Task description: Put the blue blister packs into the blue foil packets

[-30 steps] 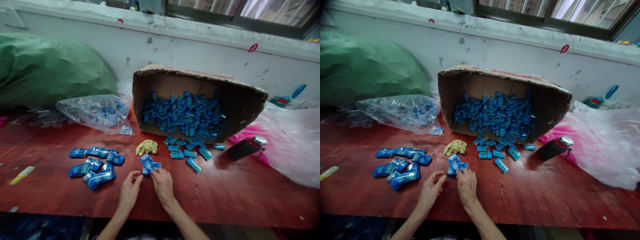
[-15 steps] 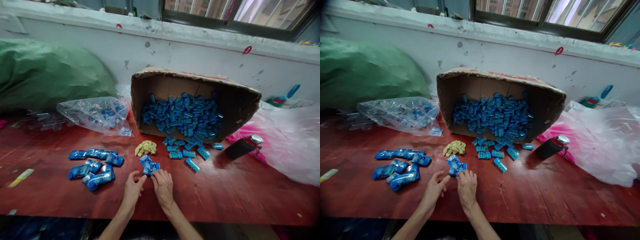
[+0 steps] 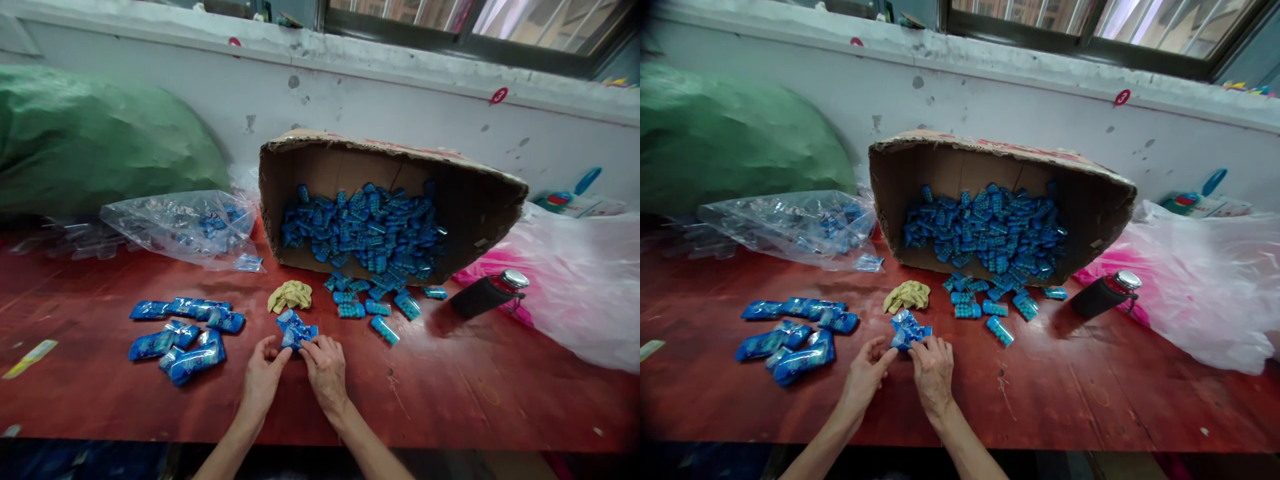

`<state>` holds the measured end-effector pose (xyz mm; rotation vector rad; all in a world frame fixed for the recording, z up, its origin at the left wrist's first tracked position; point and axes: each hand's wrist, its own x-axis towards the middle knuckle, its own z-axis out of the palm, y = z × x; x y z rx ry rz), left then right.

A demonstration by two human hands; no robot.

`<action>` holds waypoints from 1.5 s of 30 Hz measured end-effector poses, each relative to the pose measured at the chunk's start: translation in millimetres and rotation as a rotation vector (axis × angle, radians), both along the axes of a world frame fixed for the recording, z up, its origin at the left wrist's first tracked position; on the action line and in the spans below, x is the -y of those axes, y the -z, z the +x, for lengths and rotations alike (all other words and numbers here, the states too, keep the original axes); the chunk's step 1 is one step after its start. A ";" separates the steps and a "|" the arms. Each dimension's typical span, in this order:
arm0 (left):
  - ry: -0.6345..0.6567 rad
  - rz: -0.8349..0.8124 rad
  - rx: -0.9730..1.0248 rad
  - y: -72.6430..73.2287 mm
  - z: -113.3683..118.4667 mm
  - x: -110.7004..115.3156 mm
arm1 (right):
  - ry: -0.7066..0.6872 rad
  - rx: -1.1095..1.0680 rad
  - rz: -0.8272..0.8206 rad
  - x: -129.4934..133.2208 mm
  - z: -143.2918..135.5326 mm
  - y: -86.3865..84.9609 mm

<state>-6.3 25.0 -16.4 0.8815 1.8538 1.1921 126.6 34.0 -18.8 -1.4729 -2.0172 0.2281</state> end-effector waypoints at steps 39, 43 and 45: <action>0.119 -0.053 0.358 -15.4 -19.7 -9.0 | 0.127 -0.233 -0.207 -16.9 0.6 -28.3; 0.225 -0.045 0.265 -13.4 -12.0 -15.9 | -0.106 -0.481 -0.407 -21.9 -4.5 -22.9; 0.269 -0.048 0.160 -8.7 -10.8 -20.6 | -0.095 -0.480 -0.444 -26.5 -6.0 -14.6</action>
